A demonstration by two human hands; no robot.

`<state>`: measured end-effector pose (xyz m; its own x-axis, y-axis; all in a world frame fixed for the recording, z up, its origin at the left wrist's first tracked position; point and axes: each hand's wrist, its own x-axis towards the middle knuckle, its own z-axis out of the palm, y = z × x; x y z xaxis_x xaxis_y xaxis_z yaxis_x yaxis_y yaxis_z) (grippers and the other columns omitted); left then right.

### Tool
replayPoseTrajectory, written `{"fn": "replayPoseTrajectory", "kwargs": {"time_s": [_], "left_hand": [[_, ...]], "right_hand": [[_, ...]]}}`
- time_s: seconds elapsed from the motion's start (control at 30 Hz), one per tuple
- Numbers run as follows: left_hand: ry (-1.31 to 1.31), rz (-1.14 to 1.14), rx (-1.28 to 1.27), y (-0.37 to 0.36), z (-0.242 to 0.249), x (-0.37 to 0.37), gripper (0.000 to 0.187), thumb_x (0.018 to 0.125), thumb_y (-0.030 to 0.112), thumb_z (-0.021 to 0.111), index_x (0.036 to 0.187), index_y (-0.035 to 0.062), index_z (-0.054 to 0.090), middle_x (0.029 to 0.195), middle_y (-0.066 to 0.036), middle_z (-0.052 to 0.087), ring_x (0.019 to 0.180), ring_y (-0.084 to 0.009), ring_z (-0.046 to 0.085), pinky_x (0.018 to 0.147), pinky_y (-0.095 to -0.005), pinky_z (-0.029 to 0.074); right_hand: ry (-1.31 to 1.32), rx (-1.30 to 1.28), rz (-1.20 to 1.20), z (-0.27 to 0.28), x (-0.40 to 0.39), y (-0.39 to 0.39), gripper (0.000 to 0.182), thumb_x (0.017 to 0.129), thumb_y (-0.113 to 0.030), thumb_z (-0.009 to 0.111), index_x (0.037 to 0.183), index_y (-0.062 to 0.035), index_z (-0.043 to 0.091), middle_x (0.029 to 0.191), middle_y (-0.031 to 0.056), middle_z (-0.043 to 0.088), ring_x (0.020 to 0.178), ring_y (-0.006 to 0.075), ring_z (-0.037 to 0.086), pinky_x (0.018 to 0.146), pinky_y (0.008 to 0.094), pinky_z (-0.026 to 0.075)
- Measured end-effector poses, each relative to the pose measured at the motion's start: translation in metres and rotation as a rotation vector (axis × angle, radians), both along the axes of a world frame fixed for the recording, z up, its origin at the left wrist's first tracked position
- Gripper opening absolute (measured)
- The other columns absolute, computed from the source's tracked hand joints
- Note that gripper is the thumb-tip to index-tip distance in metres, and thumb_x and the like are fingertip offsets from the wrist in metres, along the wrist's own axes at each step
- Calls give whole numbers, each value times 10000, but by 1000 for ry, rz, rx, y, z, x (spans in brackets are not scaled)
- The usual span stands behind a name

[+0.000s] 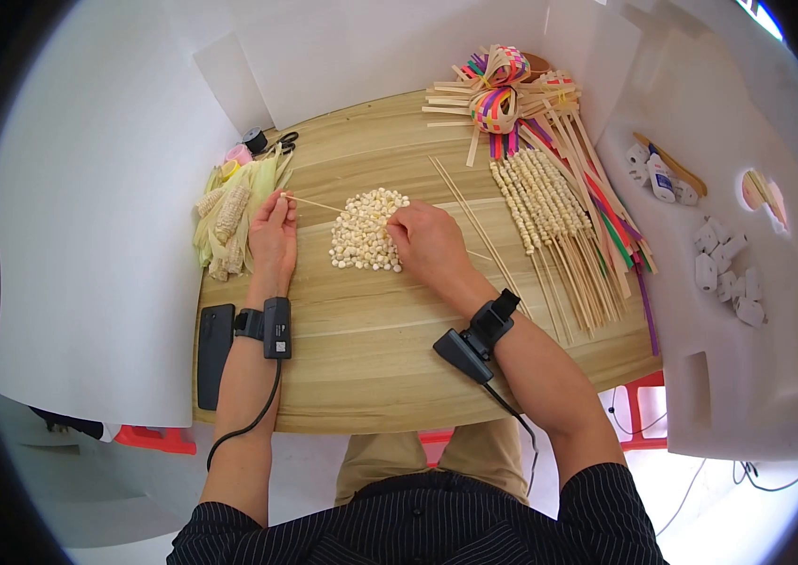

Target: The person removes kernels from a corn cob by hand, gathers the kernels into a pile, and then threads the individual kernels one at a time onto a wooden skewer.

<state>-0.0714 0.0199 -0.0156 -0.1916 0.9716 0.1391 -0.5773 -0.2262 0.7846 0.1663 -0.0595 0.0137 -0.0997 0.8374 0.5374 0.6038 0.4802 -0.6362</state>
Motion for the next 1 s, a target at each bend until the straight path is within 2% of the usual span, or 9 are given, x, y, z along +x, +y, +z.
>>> {"fn": "replayPoseTrajectory", "kwargs": {"time_s": [0.27,0.37,0.43,0.6,0.7,0.77,1.0], "left_hand": [[31,10,-2,-1,0,2,201,843,-9,560,1042,-35,548,957,-105,603,791,-125,543,710,-209,463],[35,17,-10,-1,1,3,202,843,-2,565,1041,-37,548,960,-105,605,786,-125,550,716,-210,467],[39,33,-27,-3,2,4,201,844,0,565,1040,-39,548,963,-105,605,794,-124,556,719,-208,470],[60,69,-49,-5,5,7,197,846,4,565,1036,-44,549,968,-113,604,828,-123,571,730,-201,480],[124,105,-18,-6,5,9,198,842,9,572,1031,-49,551,940,-109,613,820,-121,579,726,-204,485],[259,219,0,-6,6,10,196,837,13,580,1020,-53,555,909,-98,625,779,-118,587,704,-210,491],[398,341,29,-6,8,13,163,822,19,600,967,-54,583,841,-70,630,713,-95,585,644,-187,469]], "right_hand": [[-23,6,-16,-3,0,1,86,758,-110,595,742,-27,607,732,129,580,711,304,565,633,391,455],[-24,49,-15,-2,0,1,75,742,-66,619,748,8,607,709,129,592,652,271,569,584,344,445],[-18,-4,-7,-1,-1,0,88,760,-109,593,731,-28,607,731,130,578,709,307,564,631,389,455],[-31,-1,-9,-2,-2,0,87,761,-109,593,730,-30,608,720,128,570,704,309,560,627,391,452],[-28,3,-8,0,-2,-3,84,762,-111,593,735,-33,609,720,126,567,705,310,559,624,393,450],[-30,4,-7,0,-2,-3,83,763,-112,594,738,-35,610,723,125,566,706,310,558,624,394,450],[-37,-12,-12,-2,-2,-2,84,767,-120,595,745,-41,615,726,124,567,711,309,560,626,399,451]]}}
